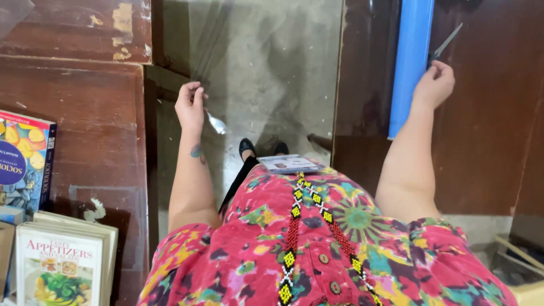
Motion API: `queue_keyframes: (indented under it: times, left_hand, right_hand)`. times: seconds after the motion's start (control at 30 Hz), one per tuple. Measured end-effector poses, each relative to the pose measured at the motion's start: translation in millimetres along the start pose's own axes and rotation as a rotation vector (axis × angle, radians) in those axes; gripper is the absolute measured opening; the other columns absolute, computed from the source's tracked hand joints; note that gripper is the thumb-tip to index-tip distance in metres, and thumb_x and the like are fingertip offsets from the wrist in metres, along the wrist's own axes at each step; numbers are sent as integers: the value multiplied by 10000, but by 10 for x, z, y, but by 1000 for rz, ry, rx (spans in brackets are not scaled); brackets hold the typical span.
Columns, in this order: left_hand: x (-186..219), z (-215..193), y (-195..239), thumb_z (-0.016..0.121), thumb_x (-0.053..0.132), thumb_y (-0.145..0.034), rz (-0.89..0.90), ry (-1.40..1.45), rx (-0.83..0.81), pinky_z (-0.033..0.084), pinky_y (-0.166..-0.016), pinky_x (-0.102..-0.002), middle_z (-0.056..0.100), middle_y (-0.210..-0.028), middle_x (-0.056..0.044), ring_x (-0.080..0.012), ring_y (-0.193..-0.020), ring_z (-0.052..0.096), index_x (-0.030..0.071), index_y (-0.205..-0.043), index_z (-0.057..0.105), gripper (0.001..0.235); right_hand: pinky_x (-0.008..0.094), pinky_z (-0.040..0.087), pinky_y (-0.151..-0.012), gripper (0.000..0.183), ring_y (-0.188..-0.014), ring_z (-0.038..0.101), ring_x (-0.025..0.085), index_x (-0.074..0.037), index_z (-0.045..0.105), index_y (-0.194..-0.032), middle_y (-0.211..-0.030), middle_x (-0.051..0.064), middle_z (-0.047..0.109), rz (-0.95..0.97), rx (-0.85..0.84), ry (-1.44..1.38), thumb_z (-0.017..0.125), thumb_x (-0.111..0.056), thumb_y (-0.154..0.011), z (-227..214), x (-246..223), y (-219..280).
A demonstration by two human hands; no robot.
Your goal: The person cuts a sheet of clear plastic from a roll using scissors. They place a textbook on the plastic, fold the edges over the book, and smooth the cover. The person then uses a tape dispenser to secure the plastic cover to the book.
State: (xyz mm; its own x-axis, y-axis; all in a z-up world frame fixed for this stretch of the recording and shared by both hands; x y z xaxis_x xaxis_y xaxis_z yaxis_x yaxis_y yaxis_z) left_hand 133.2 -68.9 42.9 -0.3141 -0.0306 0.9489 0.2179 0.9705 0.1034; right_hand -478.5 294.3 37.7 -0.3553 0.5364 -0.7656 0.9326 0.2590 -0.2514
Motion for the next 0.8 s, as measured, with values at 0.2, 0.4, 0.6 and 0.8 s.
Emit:
queue_keyframes:
  times: [0.2, 0.4, 0.6, 0.8]
  left_hand:
    - [-67, 24, 9, 577, 149, -1065, -146, 67, -27, 457, -471, -218, 702, -814, 0, -71, -546, 569, 85, -1156, 676, 149]
    - [-52, 95, 70, 608, 163, -1061, -138, -2, 55, 483, -496, -214, 694, -819, 6, -54, -562, 580, 85, -1113, 698, 130]
    - [-74, 89, 100, 657, 134, -1053, -56, -117, 132, 493, -520, -221, 670, -800, 12, -44, -593, 585, 68, -1062, 704, 82]
    - [-14, 7, 121, 652, 115, -1068, 37, -84, 78, 485, -545, -213, 678, -813, 11, -34, -636, 583, 64, -1100, 690, 72]
  right_hand:
    - [334, 564, -912, 277, -1033, 734, 207, -103, 754, -1189, -1135, 102, 767, 217, -196, 66, 688, -95, -920, 250, 719, -550]
    - [377, 545, -934, 235, -1040, 729, 282, -97, 785, -1150, -1138, 196, 745, 185, -291, 306, 779, -207, -943, 199, 806, -656]
    - [410, 553, -883, 340, -967, 716, 323, -90, 788, -924, -1014, 162, 753, 269, -121, 481, 947, -313, -723, 99, 486, -606]
    - [448, 545, -873, 315, -1008, 690, 379, -109, 780, -927, -1056, 192, 708, 285, -199, 648, 916, -248, -679, 77, 574, -631]
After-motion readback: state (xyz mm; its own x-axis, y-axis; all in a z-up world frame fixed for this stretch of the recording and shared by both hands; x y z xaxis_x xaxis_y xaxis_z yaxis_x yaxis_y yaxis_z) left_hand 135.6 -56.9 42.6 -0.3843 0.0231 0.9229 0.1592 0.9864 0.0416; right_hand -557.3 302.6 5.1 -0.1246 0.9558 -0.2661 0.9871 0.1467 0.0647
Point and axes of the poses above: each hand's wrist, its own y-axis away from the middle knuckle, its own z-axis out of the palm, x = y × z, the point moved 5 cm from there along -y, towards the middle knuckle
